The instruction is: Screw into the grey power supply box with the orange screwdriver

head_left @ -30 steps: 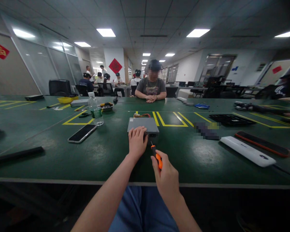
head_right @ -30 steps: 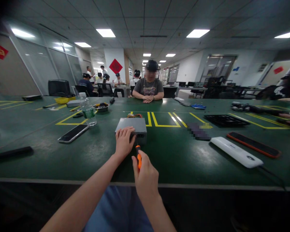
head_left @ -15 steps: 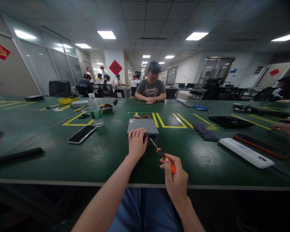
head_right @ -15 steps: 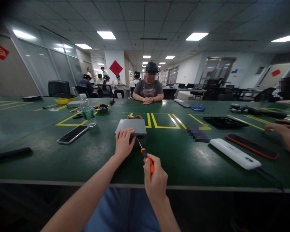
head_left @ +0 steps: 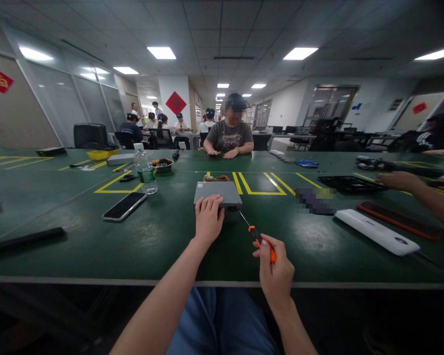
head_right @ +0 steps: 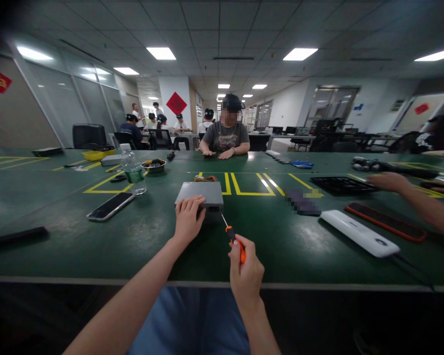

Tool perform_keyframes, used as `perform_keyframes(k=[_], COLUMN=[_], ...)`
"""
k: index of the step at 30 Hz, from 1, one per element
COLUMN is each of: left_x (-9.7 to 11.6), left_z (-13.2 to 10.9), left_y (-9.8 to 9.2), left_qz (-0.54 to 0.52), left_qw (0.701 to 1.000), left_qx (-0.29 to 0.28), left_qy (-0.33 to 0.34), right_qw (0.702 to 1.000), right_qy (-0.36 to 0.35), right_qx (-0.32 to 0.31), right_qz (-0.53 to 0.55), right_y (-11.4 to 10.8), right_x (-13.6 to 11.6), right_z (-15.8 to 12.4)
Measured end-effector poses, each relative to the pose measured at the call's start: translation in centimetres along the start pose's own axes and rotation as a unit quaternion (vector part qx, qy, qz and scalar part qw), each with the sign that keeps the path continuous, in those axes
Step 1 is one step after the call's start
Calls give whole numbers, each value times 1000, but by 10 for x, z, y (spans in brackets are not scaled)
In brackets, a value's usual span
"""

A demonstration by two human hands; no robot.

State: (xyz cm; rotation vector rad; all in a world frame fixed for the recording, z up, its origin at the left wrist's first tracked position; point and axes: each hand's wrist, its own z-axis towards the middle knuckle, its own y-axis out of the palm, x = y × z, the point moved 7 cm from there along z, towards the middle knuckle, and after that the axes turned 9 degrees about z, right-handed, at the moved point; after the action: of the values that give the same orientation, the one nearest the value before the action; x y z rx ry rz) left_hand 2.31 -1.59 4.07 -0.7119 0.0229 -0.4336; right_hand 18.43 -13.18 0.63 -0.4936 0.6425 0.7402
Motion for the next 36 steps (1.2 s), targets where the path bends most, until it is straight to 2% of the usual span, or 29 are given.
perform_keyframes(k=[7,10,13,15,18,20,23,28,36], left_x=[1,-1,-20,-40,-69,-82,-88,-91,-86], left_z=[0,0,0,-2,-8,-10,-10,-11,-10], left_y=[-1,-6,-14,-11,8,27,45,49,45], left_qz=[-17,-26,-49,-89,-174,-230,-296,-335,-315], left_qw=[1000,999,989,973,934,911,893,871,885], left_qx=[12,40,98,109,100,70,31,32,30], left_qy=[10,-7,-103,-186,-296,-334,-337,-359,-342], right_qw=[1000,999,996,995,990,986,981,980,979], right_qy=[-14,-34,-62,-77,-110,-137,-160,-159,-164], right_qx=[7,2,-9,-10,-17,-23,-27,-30,-28], right_qz=[-9,-33,-58,-69,-85,-94,-107,-118,-115], right_y=[0,1,3,4,6,7,8,9,8], right_x=[1,0,-3,-5,-12,-17,-21,-19,-19], right_z=[-2,-3,-5,-6,-6,-6,-7,-9,-8])
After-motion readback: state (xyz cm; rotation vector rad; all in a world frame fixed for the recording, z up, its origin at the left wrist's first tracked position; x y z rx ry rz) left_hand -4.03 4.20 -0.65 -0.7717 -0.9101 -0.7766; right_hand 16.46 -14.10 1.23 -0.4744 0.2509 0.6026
